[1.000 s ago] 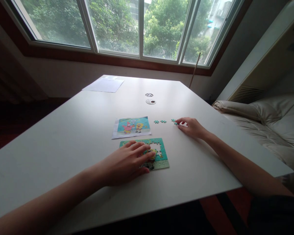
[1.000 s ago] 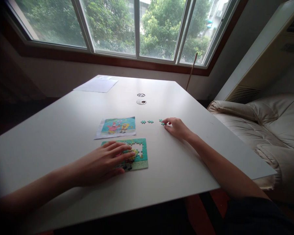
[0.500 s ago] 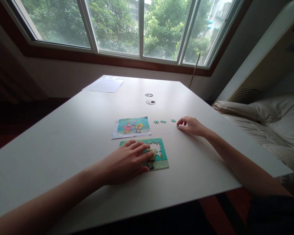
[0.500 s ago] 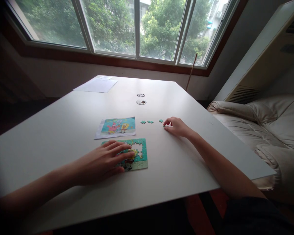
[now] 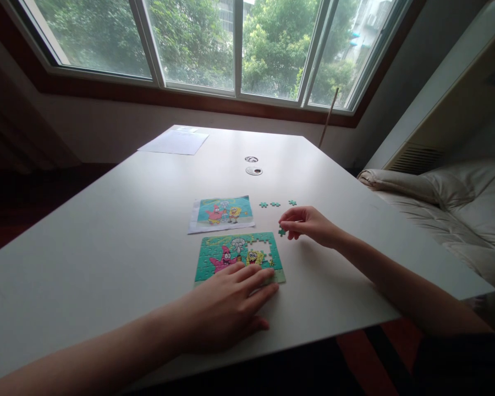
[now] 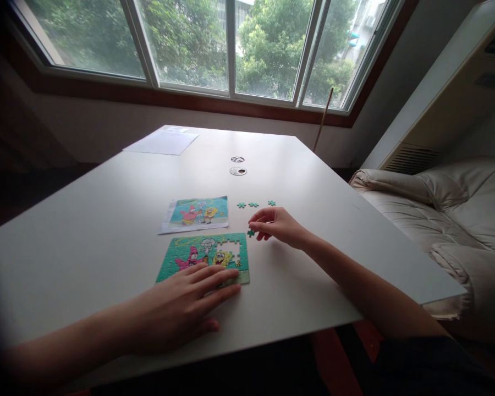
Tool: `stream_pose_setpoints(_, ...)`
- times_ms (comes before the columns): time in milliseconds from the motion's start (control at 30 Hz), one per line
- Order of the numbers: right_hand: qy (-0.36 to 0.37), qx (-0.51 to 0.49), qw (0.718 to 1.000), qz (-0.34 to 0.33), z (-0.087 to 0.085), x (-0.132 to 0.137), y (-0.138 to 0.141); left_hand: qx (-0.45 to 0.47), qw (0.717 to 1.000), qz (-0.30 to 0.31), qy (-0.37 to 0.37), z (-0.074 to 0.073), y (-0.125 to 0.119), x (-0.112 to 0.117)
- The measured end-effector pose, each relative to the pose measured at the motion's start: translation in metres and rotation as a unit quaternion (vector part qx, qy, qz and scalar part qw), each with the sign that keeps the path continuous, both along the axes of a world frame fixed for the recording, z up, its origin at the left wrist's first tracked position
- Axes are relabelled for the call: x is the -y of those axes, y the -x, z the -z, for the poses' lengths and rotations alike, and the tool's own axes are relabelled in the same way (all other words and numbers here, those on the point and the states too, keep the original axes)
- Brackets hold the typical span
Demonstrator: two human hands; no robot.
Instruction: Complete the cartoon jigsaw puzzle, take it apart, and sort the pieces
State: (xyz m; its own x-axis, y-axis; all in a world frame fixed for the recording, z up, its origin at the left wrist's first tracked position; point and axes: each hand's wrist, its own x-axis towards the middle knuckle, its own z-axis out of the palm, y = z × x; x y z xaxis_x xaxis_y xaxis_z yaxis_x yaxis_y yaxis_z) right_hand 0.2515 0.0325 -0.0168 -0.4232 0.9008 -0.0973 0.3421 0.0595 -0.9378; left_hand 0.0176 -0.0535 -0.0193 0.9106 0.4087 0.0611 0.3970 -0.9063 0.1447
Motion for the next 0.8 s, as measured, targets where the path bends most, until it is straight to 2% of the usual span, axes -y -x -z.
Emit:
stream_pose_setpoints(167,-0.013,-0.008,0.999,-0.029,0.006,0.003,0.007,0.010,1.000,0.001,-0.007,0.005,0.000,0.000)
stream_pose_setpoints(467,-0.134,0.059,0.983,-0.107,0.015,0.015,0.019,0.013,1.000,0.006,-0.022,0.006,0.001,0.001)
stream_pose_setpoints(667,-0.190,0.109,0.970,-0.109,0.015,0.018,0.024,0.025,0.999,0.007,-0.025,0.006,0.002,0.001)
stream_pose_setpoints(800,-0.253,0.151,0.950,-0.100,0.013,0.020,0.026,0.023,0.999,0.006,-0.025,0.007,0.002,0.001)
